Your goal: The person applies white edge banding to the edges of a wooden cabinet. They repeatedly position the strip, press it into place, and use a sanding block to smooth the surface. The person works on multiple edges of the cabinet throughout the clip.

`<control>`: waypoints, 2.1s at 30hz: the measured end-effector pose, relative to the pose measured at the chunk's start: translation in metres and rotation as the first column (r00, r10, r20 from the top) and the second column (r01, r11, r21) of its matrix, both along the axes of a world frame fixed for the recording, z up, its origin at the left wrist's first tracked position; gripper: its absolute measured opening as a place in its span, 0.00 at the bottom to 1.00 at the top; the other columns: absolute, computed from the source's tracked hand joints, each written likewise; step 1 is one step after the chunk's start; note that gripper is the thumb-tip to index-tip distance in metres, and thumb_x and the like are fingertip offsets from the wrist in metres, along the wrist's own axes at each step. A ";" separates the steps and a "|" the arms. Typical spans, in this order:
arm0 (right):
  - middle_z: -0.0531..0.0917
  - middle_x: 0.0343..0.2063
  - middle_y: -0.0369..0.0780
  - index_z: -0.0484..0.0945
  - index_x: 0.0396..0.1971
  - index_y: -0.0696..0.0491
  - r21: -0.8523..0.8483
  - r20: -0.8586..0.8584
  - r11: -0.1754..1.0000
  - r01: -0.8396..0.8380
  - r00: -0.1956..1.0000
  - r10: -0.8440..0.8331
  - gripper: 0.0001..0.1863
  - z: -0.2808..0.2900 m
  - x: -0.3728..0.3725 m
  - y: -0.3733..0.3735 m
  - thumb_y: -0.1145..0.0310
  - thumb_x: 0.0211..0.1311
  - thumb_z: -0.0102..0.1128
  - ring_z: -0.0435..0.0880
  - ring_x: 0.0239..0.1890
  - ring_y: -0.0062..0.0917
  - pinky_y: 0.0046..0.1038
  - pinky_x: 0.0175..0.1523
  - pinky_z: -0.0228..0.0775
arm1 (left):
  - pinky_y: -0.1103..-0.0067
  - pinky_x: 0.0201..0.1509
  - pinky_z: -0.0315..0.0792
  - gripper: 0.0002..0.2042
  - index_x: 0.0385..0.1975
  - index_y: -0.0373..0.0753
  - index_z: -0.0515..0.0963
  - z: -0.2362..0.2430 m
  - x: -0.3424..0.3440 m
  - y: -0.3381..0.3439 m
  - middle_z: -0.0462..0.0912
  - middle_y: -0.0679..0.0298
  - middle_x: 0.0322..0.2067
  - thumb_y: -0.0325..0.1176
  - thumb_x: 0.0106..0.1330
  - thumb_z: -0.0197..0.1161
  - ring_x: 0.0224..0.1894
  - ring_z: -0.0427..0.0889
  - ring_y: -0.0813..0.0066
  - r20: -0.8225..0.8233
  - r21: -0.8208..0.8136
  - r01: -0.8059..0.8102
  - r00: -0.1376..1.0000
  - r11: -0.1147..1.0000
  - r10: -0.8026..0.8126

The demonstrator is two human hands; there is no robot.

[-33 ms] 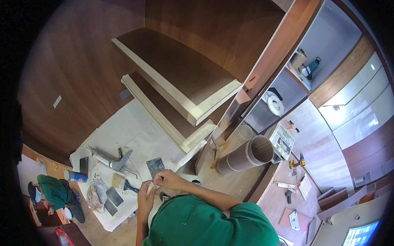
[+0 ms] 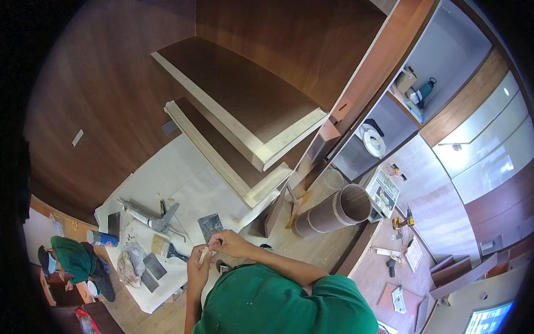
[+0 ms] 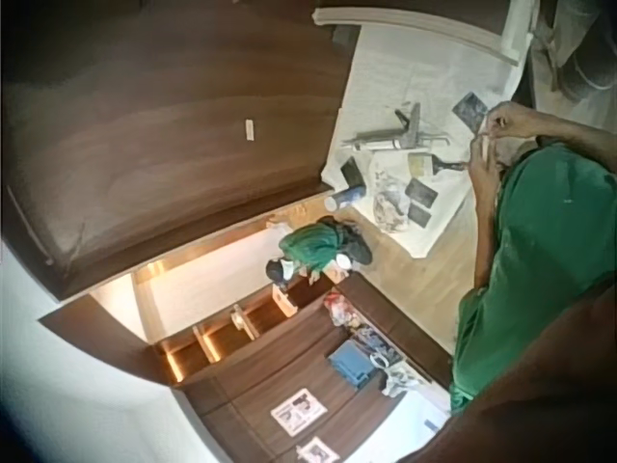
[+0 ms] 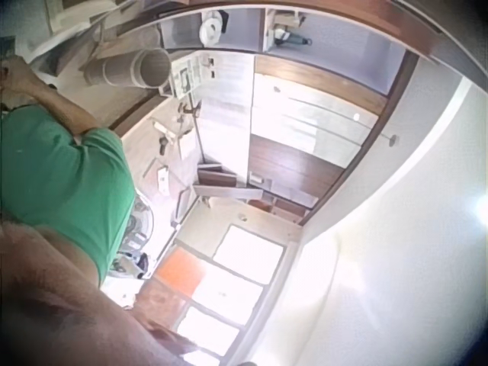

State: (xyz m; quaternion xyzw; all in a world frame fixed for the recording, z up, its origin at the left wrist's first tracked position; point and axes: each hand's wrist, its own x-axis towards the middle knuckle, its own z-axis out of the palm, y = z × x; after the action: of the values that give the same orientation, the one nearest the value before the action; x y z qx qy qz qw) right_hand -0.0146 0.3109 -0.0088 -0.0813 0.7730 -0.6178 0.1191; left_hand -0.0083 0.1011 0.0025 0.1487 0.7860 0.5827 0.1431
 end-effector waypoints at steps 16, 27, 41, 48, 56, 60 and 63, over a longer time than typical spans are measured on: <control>0.83 0.34 0.44 0.80 0.36 0.56 0.284 -0.187 0.953 -0.105 0.969 0.162 0.10 0.014 0.003 0.076 0.66 0.64 0.67 0.83 0.37 0.38 0.39 0.44 0.74 | 0.80 0.38 0.77 0.08 0.43 0.34 0.77 -0.046 0.015 0.084 0.82 0.64 0.35 0.32 0.79 0.56 0.32 0.83 0.78 0.218 0.274 -0.161 0.971 0.948 0.102; 0.80 0.33 0.44 0.76 0.35 0.55 0.401 -0.455 0.916 -0.013 0.865 0.212 0.06 0.024 0.007 0.056 0.72 0.63 0.64 0.79 0.40 0.42 0.41 0.45 0.73 | 0.79 0.36 0.79 0.08 0.40 0.35 0.78 -0.049 0.014 0.085 0.80 0.66 0.32 0.31 0.79 0.55 0.30 0.78 0.80 0.289 0.312 -0.290 0.936 0.905 0.200; 0.81 0.48 0.35 0.77 0.53 0.52 -0.672 0.261 0.703 0.230 0.963 -0.066 0.11 0.074 0.017 0.079 0.66 0.76 0.58 0.78 0.53 0.20 0.27 0.56 0.68 | 0.61 0.46 0.79 0.24 0.66 0.39 0.73 -0.122 -0.059 0.025 0.86 0.46 0.41 0.32 0.70 0.63 0.40 0.87 0.47 -0.508 -0.419 -0.398 0.848 0.817 0.153; 0.81 0.52 0.36 0.75 0.56 0.51 -0.807 0.286 0.549 0.217 0.957 0.042 0.13 0.086 0.031 0.089 0.66 0.77 0.58 0.78 0.55 0.21 0.27 0.57 0.68 | 0.63 0.45 0.78 0.34 0.71 0.33 0.65 -0.125 -0.058 0.035 0.85 0.47 0.40 0.32 0.65 0.68 0.38 0.85 0.48 -0.436 -0.602 -0.347 0.897 0.719 0.068; 0.81 0.52 0.36 0.75 0.56 0.51 -0.813 0.269 0.545 0.207 0.962 0.035 0.13 0.089 0.034 0.093 0.66 0.76 0.58 0.78 0.55 0.22 0.28 0.57 0.68 | 0.76 0.54 0.73 0.14 0.51 0.36 0.83 -0.007 -0.051 0.075 0.83 0.60 0.47 0.30 0.68 0.69 0.47 0.82 0.70 0.051 0.231 -0.236 0.972 0.944 0.230; 0.81 0.51 0.36 0.75 0.55 0.52 -0.801 0.251 0.566 0.193 0.968 0.026 0.13 0.095 0.035 0.090 0.67 0.76 0.58 0.78 0.54 0.21 0.29 0.58 0.67 | 0.79 0.49 0.70 0.09 0.46 0.37 0.86 0.077 -0.034 0.106 0.84 0.65 0.43 0.32 0.69 0.69 0.45 0.80 0.78 -0.006 0.455 -0.066 0.997 0.888 0.077; 0.81 0.50 0.36 0.75 0.56 0.52 -0.788 0.232 0.589 0.177 0.972 0.019 0.14 0.099 0.033 0.088 0.66 0.75 0.59 0.77 0.54 0.21 0.29 0.58 0.67 | 0.80 0.47 0.69 0.09 0.44 0.37 0.86 0.089 -0.031 0.112 0.84 0.65 0.41 0.31 0.68 0.70 0.44 0.79 0.79 0.028 0.538 -0.059 0.998 0.841 0.051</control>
State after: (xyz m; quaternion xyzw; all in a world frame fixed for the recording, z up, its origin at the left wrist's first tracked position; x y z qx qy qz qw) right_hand 0.0182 0.3990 0.0898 -0.0241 0.3960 -0.9094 0.1248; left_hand -0.0391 0.2134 0.0912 0.1566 0.5937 0.7848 0.0839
